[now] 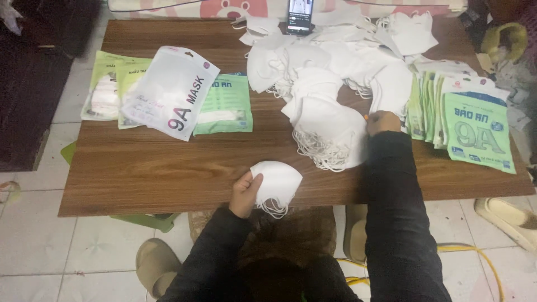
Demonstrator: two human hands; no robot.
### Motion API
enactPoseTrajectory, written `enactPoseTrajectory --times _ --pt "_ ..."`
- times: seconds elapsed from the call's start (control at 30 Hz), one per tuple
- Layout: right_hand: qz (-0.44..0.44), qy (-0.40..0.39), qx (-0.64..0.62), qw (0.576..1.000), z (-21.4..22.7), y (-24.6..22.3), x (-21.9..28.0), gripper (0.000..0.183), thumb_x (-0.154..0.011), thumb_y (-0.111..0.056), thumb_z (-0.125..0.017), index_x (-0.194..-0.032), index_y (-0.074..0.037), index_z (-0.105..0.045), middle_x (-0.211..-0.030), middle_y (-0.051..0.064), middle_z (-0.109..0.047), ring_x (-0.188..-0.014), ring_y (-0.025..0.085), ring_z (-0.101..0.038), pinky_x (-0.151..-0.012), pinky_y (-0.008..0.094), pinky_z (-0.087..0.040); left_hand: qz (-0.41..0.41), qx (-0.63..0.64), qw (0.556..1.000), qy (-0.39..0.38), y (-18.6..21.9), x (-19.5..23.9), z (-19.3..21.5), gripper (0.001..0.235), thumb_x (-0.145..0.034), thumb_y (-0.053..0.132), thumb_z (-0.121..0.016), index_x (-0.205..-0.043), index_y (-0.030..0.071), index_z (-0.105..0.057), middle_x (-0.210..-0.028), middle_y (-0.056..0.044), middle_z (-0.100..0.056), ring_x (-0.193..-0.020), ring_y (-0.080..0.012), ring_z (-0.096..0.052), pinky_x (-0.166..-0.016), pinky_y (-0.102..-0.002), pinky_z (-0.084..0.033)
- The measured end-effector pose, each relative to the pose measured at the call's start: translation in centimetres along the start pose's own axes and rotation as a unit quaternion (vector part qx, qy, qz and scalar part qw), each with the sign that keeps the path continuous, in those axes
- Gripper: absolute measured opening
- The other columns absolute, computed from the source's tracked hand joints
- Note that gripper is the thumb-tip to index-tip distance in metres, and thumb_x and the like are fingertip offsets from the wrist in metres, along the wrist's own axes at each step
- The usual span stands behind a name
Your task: Stacking and organizing white face masks on a wooden table
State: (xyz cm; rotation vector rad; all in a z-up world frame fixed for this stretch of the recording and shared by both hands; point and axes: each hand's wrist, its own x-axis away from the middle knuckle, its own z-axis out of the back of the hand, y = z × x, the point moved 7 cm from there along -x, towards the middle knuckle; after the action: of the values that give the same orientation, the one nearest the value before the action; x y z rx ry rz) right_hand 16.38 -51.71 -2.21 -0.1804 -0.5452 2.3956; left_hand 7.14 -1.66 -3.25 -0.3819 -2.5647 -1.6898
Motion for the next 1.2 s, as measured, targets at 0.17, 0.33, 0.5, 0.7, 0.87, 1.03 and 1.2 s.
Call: enactPoseTrajectory --times 0.17,0.33,0.5,0.7,0.87,1.03,1.2 --pt "0.130 -0.011 0.059 0.990 3.2 -5.1 4.9 0.025 -0.098 -0.017 -0.065 -0.121 -0.013 -0.076 -0.109 0.017 -0.075 -0.108 0.038 -0.071 -0.092 0.051 -0.057 0.006 -0.015 1.000 -0.005 0.9 0.3 -0.2 0.029 -0.100 0.015 -0.065 -0.122 -0.003 -0.070 -0.098 -0.017 -0.077 -0.083 -0.0191 -0.072 -0.073 -0.038 -0.064" --pt "0.185 -0.070 0.085 0.977 3.3 -6.7 5.7 0.022 -0.101 -0.011 -0.060 -0.100 -0.021 -0.079 -0.097 0.010 -0.078 -0.103 0.037 -0.073 -0.093 0.051 -0.058 -0.007 -0.012 1.000 -0.004 0.0 0.0 0.2 0.027 -0.101 0.015 -0.065 -0.121 -0.003 -0.071 -0.097 -0.016 -0.076 -0.084 -0.0188 -0.071 -0.073 -0.038 -0.064" --pt "0.114 0.015 -0.090 0.989 1.9 -1.0 2.9 0.027 -0.095 -0.023 -0.071 -0.121 -0.019 -0.073 -0.113 0.009 -0.074 -0.105 0.030 -0.071 -0.090 0.045 -0.056 -0.004 -0.023 1.000 -0.010 -0.7 -0.2 0.8 0.029 -0.102 0.016 -0.064 -0.123 -0.002 -0.070 -0.098 -0.016 -0.077 -0.085 -0.0176 -0.071 -0.074 -0.037 -0.064" --pt "0.243 0.288 -0.089 0.922 8.4 -5.8 14.6 0.017 -0.099 -0.031 -0.080 -0.109 -0.018 -0.078 -0.093 0.007 -0.074 -0.091 0.030 -0.071 -0.083 0.040 -0.056 -0.006 -0.019 1.000 -0.006 -2.5 -1.2 1.5 0.028 -0.102 0.015 -0.065 -0.122 -0.003 -0.070 -0.096 -0.015 -0.076 -0.082 -0.0159 -0.070 -0.072 -0.035 -0.063" --pt "-0.022 0.054 -0.658 0.751 7.5 -7.5 17.8 0.019 -0.091 -0.008 -0.072 -0.108 -0.011 -0.065 -0.094 0.005 -0.069 -0.081 0.015 -0.067 -0.069 0.027 -0.060 -0.001 -0.034 0.999 -0.009 -1.0 -0.6 0.8 0.029 -0.101 0.015 -0.064 -0.123 -0.004 -0.069 -0.095 -0.014 -0.075 -0.082 -0.0166 -0.070 -0.072 -0.034 -0.063" --pt "-0.100 -0.050 -0.672 0.732 7.0 -10.5 18.9 0.020 -0.093 -0.012 -0.068 -0.112 -0.012 -0.061 -0.095 -0.001 -0.065 -0.088 0.012 -0.068 -0.078 0.028 -0.065 -0.007 -0.050 0.999 -0.009 0.3 -0.6 0.4 0.029 -0.101 0.014 -0.065 -0.122 -0.005 -0.069 -0.093 -0.015 -0.075 -0.079 -0.0183 -0.070 -0.069 -0.034 -0.063" --pt "0.124 0.024 -0.311 0.942 4.6 -8.4 13.4 0.032 -0.089 -0.031 -0.090 -0.110 -0.012 -0.077 -0.069 0.008 -0.065 -0.060 0.018 -0.065 -0.050 0.033 -0.053 -0.003 -0.029 0.999 -0.031 -2.0 -0.7 1.0 0.028 -0.103 0.016 -0.062 -0.123 -0.003 -0.069 -0.094 -0.014 -0.075 -0.081 -0.0171 -0.070 -0.069 -0.035 -0.063"
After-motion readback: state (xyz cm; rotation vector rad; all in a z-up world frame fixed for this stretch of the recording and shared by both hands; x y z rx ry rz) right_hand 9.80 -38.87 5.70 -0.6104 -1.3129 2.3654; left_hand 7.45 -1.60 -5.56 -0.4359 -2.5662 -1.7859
